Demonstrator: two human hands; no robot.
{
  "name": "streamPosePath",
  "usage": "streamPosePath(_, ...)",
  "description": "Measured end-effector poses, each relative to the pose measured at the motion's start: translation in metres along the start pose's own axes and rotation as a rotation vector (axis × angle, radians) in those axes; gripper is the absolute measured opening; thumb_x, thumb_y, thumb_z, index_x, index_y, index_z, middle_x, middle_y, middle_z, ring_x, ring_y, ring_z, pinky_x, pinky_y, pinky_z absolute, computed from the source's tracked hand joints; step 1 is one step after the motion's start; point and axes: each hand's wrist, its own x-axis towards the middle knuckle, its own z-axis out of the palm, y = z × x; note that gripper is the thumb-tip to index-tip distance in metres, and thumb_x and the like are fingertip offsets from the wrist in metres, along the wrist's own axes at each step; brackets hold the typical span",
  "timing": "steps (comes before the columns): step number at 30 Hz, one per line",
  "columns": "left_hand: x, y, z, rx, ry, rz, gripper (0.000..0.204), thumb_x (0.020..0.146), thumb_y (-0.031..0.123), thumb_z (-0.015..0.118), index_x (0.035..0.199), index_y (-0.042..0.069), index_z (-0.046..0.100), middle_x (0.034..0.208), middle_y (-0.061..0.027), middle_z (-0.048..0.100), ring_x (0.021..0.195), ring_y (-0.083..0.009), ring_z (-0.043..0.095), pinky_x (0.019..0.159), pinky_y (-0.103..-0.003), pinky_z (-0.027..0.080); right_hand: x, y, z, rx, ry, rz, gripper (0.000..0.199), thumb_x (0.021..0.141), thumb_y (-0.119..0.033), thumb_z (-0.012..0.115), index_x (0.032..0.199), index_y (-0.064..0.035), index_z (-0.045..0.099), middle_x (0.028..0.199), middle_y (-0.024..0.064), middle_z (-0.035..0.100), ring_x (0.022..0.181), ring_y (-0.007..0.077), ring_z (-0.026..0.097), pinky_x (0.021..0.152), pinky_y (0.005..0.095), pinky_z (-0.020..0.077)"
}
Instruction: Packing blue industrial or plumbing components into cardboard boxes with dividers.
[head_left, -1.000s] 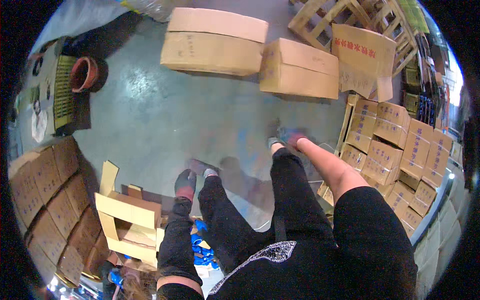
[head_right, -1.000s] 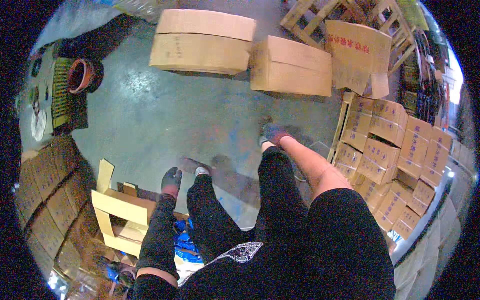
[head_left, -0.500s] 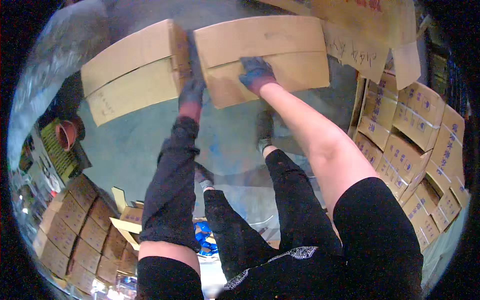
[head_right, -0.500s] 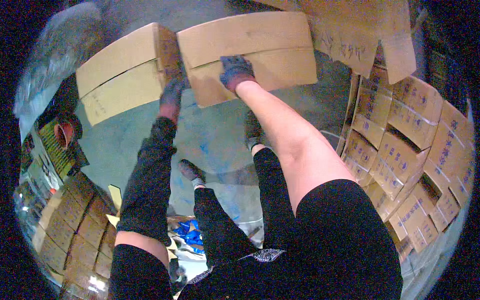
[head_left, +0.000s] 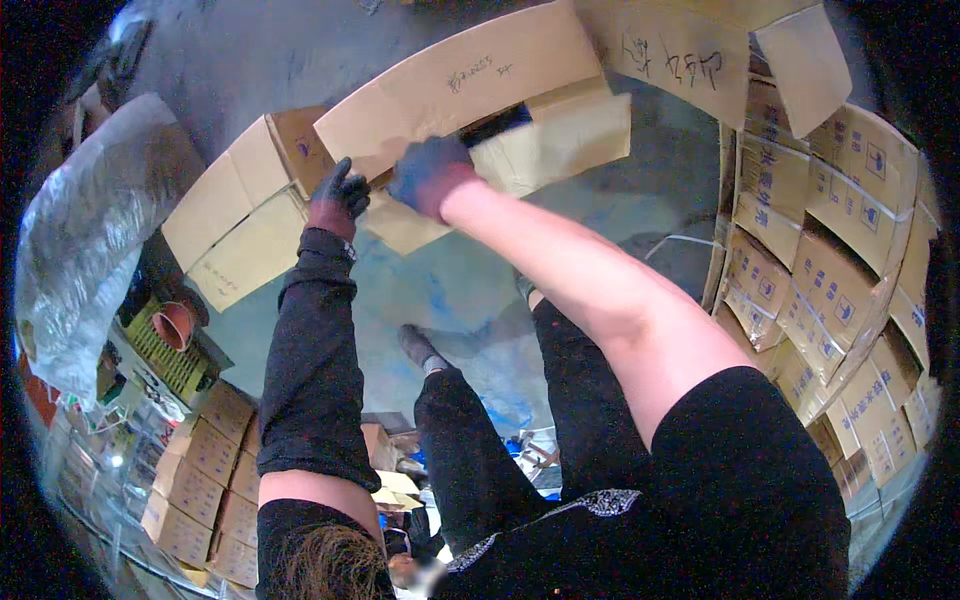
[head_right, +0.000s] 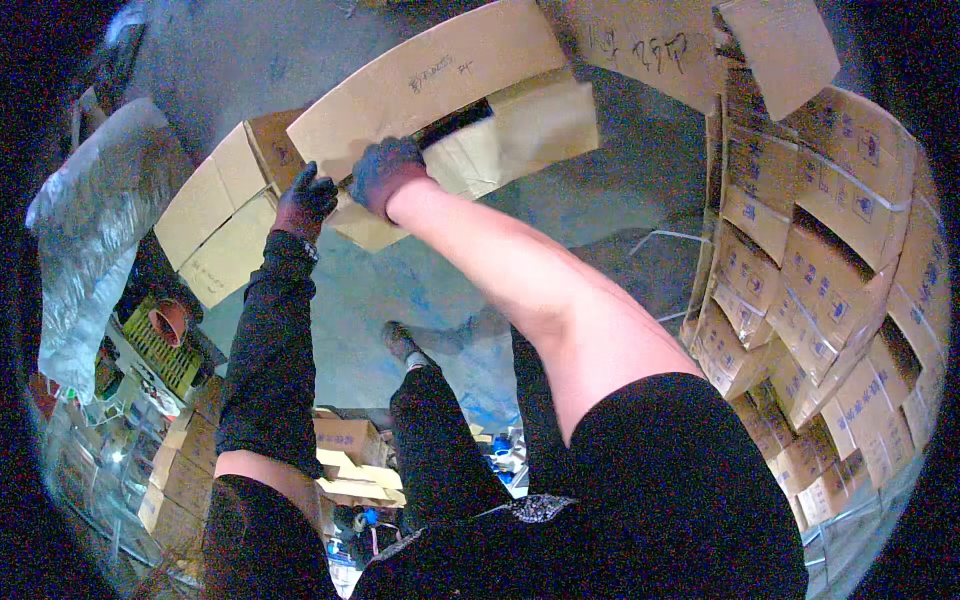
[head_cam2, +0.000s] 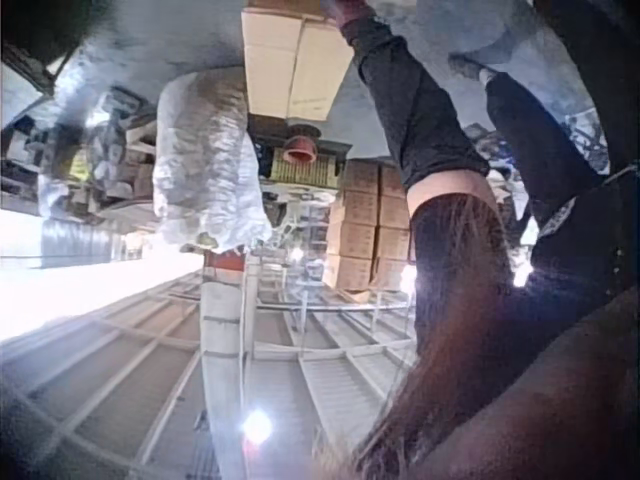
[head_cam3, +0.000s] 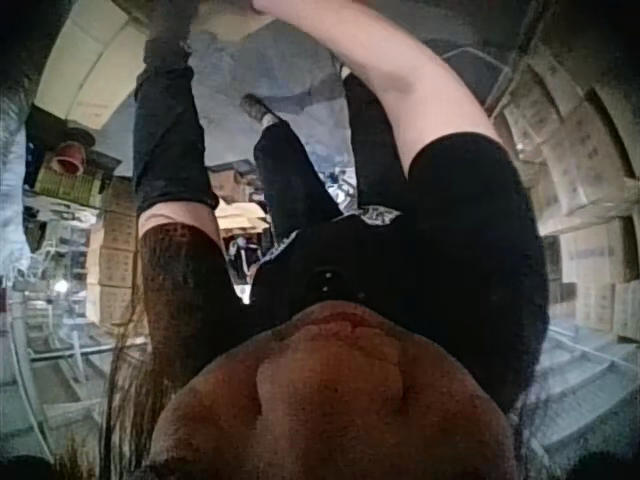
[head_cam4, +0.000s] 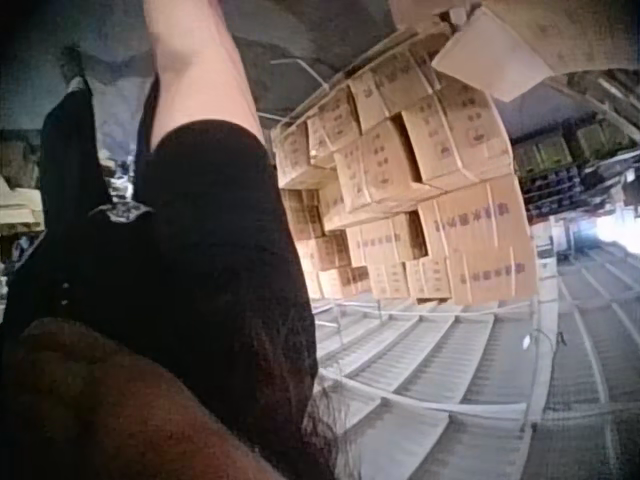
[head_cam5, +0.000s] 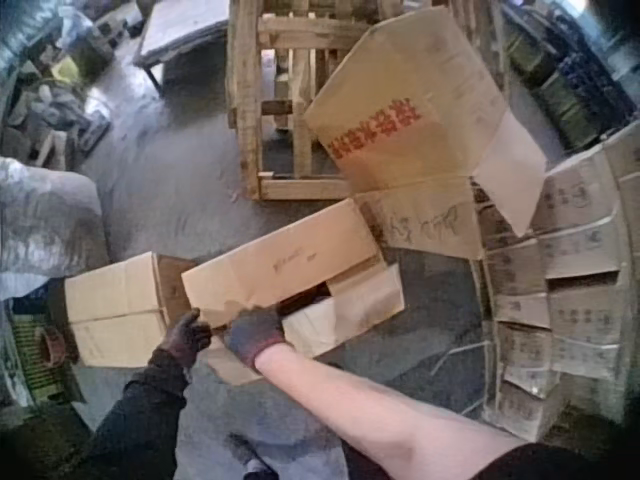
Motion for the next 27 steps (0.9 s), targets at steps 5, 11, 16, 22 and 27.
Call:
streamPosePath(5, -0.010, 0.019, 0.048, 1.445, 0.049, 0.709, 0.069, 0.074, 0.039, 0.068, 0.129, 0.007, 0.042, 0.113, -0.0143, 0.056, 0.109, -0.0318, 0.051, 0.094, -0.044, 0.040, -0.090, 0.002, 0.026, 0.064, 0.233, -0.134, 0.023, 0.077, -0.030, 0.050, 0.071, -0.0129, 0.066, 0.076, 0.0095, 0.061, 0.078, 0.0281, 0.057, 0.071, 0.0422, 0.0415)
streamPosePath(11, -0.003, 0.011, 0.057, 1.818, 0.194, 0.745, 0.088, 0.064, 0.048, 0.073, 0.136, 0.020, 0.032, 0.142, -0.0138, 0.029, 0.131, -0.0387, 0.024, 0.103, -0.051, 0.022, -0.178, 0.013, 0.120, 0.491, 0.426, -0.048, 0.012, 0.078, -0.019, 0.055, 0.082, -0.0096, 0.061, 0.081, 0.0104, 0.060, 0.083, 0.0266, 0.056, 0.077, 0.0420, 0.0427)
streamPosePath(16, 0.013, 0.027, 0.059, 1.930, 0.078, 0.899, 0.088, 0.062, 0.050, 0.072, 0.135, 0.018, 0.034, 0.138, -0.0151, 0.033, 0.128, -0.0371, 0.028, 0.101, -0.049, 0.026, -0.199, 0.007, 0.170, 0.959, 0.542, 0.406, 0.018, 0.078, -0.022, 0.064, 0.083, -0.0049, 0.060, 0.083, 0.0066, 0.060, 0.080, 0.0205, 0.055, 0.080, 0.0348, 0.0425)
streamPosePath(22, 0.012, 0.040, 0.069, 1.967, -0.198, 1.155, 0.057, 0.069, 0.032, 0.065, 0.118, 0.009, 0.045, 0.122, -0.0154, 0.045, 0.113, -0.0346, 0.044, 0.086, -0.046, 0.042, -0.165, -0.012, 0.199, 1.953, 0.442, 1.286, 0.048, 0.068, -0.031, 0.076, 0.105, -0.0111, 0.054, 0.099, 0.0024, 0.054, 0.091, 0.0173, 0.051, 0.075, 0.0329, 0.0410)
streamPosePath(27, 0.023, 0.100, 0.045, 1.653, -0.073, 1.176, 0.025, 0.082, 0.027, 0.051, 0.097, 0.008, 0.059, 0.093, -0.0161, 0.060, 0.085, -0.0356, 0.058, 0.073, -0.046, 0.047, -0.161, -0.043, 0.205, 2.367, 0.744, 1.268, 0.050, 0.071, -0.027, 0.073, 0.113, -0.0125, 0.050, 0.108, 0.0007, 0.054, 0.096, 0.0177, 0.051, 0.077, 0.0346, 0.0427)
